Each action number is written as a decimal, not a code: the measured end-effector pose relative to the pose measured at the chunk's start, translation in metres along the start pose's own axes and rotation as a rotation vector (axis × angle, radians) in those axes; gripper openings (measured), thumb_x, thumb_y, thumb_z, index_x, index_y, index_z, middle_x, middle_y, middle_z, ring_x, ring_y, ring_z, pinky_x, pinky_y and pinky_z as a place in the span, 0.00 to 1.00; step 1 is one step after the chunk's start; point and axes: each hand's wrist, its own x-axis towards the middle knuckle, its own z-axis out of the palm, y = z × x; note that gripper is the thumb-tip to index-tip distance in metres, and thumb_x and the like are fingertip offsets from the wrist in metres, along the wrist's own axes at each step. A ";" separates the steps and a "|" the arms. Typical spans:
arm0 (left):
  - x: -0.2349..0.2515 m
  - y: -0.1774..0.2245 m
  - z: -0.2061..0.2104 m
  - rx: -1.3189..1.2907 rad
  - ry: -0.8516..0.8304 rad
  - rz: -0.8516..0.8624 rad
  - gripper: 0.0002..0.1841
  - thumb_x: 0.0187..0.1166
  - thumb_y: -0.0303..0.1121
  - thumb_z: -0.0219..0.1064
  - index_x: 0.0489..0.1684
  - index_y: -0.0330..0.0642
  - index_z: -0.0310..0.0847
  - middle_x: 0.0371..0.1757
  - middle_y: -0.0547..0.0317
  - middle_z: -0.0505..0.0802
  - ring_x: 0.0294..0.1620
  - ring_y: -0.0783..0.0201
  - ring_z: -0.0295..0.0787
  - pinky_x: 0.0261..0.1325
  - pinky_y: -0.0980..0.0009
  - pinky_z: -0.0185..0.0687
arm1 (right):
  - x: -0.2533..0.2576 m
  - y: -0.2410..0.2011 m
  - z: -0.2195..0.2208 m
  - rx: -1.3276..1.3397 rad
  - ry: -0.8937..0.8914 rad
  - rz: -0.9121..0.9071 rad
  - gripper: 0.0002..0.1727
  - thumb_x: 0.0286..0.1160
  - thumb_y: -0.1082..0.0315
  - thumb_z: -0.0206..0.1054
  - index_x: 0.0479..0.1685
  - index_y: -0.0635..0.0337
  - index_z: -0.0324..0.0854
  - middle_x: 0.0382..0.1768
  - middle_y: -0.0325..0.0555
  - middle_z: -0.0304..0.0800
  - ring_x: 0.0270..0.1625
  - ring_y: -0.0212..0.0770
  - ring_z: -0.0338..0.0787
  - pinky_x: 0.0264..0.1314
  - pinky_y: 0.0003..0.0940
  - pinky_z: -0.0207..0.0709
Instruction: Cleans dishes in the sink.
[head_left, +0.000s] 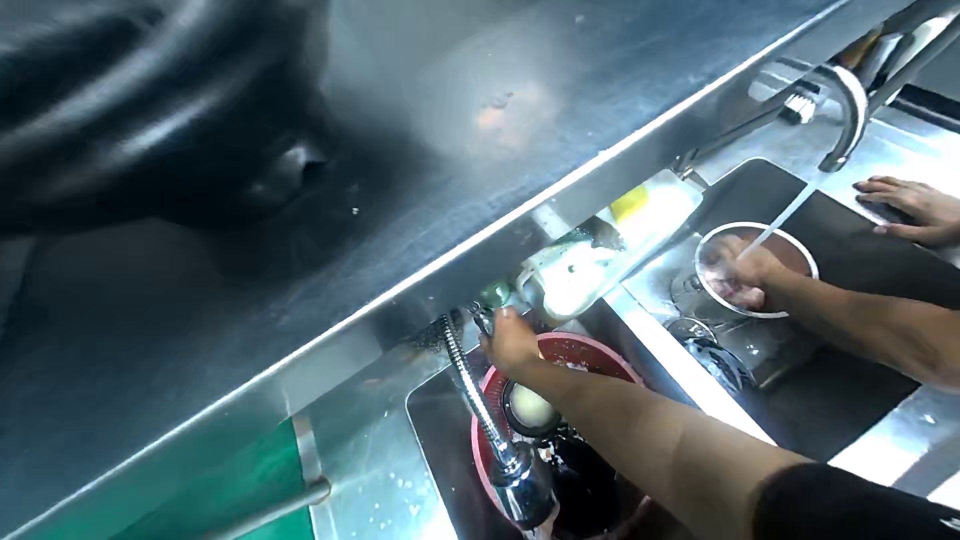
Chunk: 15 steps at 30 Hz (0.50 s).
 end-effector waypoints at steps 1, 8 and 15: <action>0.004 0.000 0.001 0.021 -0.008 -0.002 0.24 0.86 0.34 0.60 0.78 0.35 0.63 0.59 0.38 0.86 0.50 0.49 0.89 0.49 0.50 0.89 | -0.003 0.000 0.000 -0.132 0.040 -0.068 0.31 0.79 0.52 0.69 0.73 0.64 0.73 0.73 0.64 0.77 0.70 0.64 0.84 0.65 0.62 0.83; -0.017 0.012 0.015 0.117 -0.030 0.016 0.25 0.91 0.45 0.52 0.77 0.38 0.69 0.60 0.39 0.88 0.55 0.50 0.89 0.51 0.46 0.89 | -0.050 0.072 -0.020 -0.057 -0.105 -0.259 0.24 0.78 0.55 0.69 0.71 0.53 0.79 0.70 0.54 0.82 0.70 0.57 0.85 0.69 0.60 0.82; -0.044 0.018 0.043 -0.069 0.016 -0.160 0.32 0.87 0.60 0.50 0.80 0.48 0.65 0.62 0.38 0.86 0.50 0.45 0.87 0.45 0.48 0.86 | -0.147 0.213 -0.060 0.225 -0.188 -0.011 0.22 0.80 0.55 0.65 0.66 0.59 0.83 0.67 0.57 0.85 0.69 0.52 0.86 0.75 0.53 0.77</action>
